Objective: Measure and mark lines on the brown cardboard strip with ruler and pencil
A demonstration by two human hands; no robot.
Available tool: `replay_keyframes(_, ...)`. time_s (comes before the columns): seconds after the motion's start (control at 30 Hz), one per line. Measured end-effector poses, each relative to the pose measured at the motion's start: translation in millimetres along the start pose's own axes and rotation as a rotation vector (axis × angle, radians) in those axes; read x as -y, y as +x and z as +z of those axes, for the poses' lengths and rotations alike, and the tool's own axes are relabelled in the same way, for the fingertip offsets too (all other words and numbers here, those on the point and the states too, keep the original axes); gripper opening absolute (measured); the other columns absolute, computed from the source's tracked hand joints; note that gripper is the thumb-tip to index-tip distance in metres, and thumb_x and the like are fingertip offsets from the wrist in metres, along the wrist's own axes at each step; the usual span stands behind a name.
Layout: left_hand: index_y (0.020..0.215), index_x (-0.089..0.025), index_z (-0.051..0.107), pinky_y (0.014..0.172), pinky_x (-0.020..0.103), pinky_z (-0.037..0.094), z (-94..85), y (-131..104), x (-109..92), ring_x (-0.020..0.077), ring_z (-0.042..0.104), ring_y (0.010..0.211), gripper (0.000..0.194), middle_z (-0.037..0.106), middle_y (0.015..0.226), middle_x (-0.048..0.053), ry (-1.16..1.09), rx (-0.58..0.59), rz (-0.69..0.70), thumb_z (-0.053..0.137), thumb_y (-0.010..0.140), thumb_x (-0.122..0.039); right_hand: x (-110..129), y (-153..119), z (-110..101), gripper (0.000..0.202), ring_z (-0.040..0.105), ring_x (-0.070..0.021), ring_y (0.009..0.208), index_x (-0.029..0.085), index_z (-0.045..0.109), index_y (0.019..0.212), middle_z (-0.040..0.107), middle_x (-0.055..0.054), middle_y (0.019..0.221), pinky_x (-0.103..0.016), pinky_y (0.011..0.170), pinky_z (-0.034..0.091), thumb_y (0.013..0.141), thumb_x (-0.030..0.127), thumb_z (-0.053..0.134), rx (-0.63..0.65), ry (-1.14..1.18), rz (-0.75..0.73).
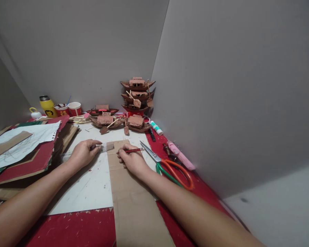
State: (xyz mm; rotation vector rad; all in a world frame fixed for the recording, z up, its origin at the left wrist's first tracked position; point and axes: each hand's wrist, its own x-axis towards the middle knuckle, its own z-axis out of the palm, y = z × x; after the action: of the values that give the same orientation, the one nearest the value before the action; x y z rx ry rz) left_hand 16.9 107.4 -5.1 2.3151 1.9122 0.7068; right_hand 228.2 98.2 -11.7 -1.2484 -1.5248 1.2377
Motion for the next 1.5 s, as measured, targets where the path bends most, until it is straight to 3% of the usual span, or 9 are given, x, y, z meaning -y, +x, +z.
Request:
replay_keyframes(0.93,0.107,-0.021,0.070,0.076,0.034,0.047,1.3,1.3,0.4,0.0249,0.067,0.089,0.028,0.073,0.101,0.009,0.073,-0.010,-0.027,0.050,0.089,-0.029,-0.1,-3.5,-2.8,0.014,0.056,-0.0087,0.057,0.018,0.057,0.076,0.063,-0.001,0.073,-0.015,0.041,0.041,0.082,0.030,0.054,0.029,0.033,-0.013)
replay_keyframes(1.13,0.114,-0.018,0.066,0.076,0.034,0.047,-1.7,-1.1,-2.8,0.0253,0.066,0.088,0.031,0.072,0.099,0.010,0.100,-0.035,-0.035,0.051,0.089,-0.028,7.4,-13.2,-10.4,0.030,0.062,-0.0113,0.065,0.018,0.062,0.101,0.068,-0.005,0.087,-0.020,0.050,0.047,0.088,0.044,0.052,-0.054,0.109,-0.066)
replay_keyframes(1.23,0.115,-0.017,0.065,0.076,0.033,0.047,-4.5,-3.7,-6.1,0.0252,0.066,0.088,0.031,0.070,0.099,0.010,0.114,-0.056,-0.030,0.051,0.089,-0.027,9.3,-23.5,-20.0,0.036,0.067,-0.0165,0.074,0.019,0.062,0.108,0.071,-0.008,0.093,-0.028,0.062,0.054,0.093,0.046,0.045,-0.114,-0.018,-0.151)
replay_keyframes(1.37,0.117,-0.018,0.063,0.077,0.034,0.046,-8.2,-5.9,-9.4,0.0245,0.065,0.086,0.032,0.068,0.099,0.009,0.137,-0.099,-0.023,0.050,0.090,-0.025,4.5,-45.7,-33.5,0.036,0.063,-0.0287,0.109,0.020,0.058,0.121,0.067,-0.014,0.117,-0.046,0.095,0.048,0.091,0.037,0.051,-0.127,-0.519,-0.349)
replay_keyframes(1.5,0.120,-0.019,0.062,0.078,0.033,0.045,-9.5,-7.3,-10.7,0.0233,0.064,0.087,0.032,0.067,0.100,0.008,0.139,-0.145,0.000,0.048,0.091,-0.025,-4.6,-63.9,-33.9,0.057,0.056,-0.0360,0.120,0.012,0.049,0.135,0.060,-0.021,0.128,-0.052,0.101,0.044,0.083,0.034,0.059,-0.070,-0.868,-0.326)
